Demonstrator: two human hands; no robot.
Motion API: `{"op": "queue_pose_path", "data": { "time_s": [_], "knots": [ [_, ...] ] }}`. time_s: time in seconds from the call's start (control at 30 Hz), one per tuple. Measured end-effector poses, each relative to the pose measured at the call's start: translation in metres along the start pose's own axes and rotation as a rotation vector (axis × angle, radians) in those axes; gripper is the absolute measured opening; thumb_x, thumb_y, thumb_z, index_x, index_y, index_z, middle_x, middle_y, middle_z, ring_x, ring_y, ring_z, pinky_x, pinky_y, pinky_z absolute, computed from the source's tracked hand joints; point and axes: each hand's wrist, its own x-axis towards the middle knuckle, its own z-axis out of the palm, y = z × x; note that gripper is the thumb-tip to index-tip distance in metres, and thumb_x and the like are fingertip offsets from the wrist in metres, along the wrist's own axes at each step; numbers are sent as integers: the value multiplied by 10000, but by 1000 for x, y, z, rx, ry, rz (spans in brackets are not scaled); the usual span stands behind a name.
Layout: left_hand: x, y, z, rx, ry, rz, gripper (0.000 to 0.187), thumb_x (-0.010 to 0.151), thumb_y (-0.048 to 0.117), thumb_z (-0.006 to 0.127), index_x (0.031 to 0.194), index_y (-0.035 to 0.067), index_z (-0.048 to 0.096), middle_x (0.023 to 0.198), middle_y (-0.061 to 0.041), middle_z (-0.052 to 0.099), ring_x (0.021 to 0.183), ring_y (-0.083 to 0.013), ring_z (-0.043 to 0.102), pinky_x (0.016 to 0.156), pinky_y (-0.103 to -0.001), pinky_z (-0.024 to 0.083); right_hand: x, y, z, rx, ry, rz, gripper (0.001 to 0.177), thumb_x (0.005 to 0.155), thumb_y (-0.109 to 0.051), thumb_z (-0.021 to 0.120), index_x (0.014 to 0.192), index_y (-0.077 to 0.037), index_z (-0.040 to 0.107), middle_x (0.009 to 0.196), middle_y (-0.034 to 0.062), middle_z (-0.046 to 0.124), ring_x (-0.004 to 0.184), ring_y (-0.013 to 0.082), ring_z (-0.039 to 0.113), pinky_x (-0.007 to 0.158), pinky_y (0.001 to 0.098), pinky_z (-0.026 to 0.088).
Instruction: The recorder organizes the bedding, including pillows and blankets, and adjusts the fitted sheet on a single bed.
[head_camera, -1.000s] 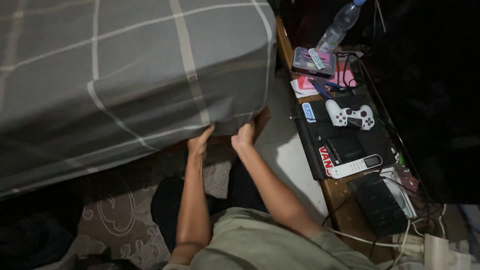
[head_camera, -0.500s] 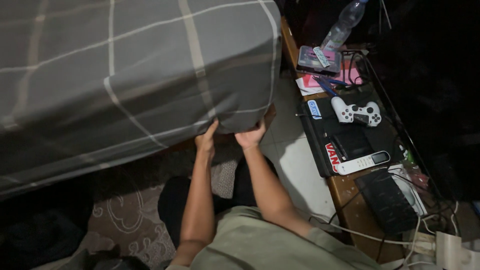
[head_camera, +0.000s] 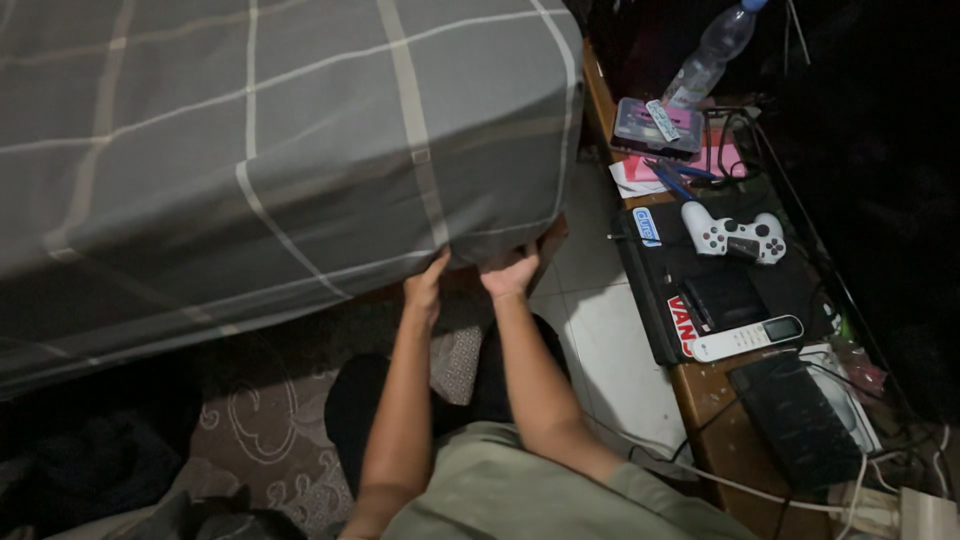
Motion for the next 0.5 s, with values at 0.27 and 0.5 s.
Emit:
{"op": "queue_pose_path", "data": {
  "time_s": [0.27, 0.5],
  "knots": [
    [9, -11, -12, 126, 34, -23, 607, 803, 226, 838, 1324, -4, 628, 1353, -87, 636, 1271, -224, 560, 1119, -357, 363, 10, 5, -13, -59, -304, -49, 634, 1024, -423, 480, 1562, -90, 433, 1552, 161, 462, 1463, 351, 422, 1241, 533, 340],
    [11, -14, -17, 106, 7, -41, 646, 775, 302, 863, 1288, -37, 664, 1330, -100, 659, 1248, -242, 591, 1103, -344, 401, 35, -2, -34, 146, -336, -95, 556, 988, -314, 572, 1471, -43, 518, 1518, 159, 503, 1404, 379, 445, 1178, 562, 364]
  ]
}}
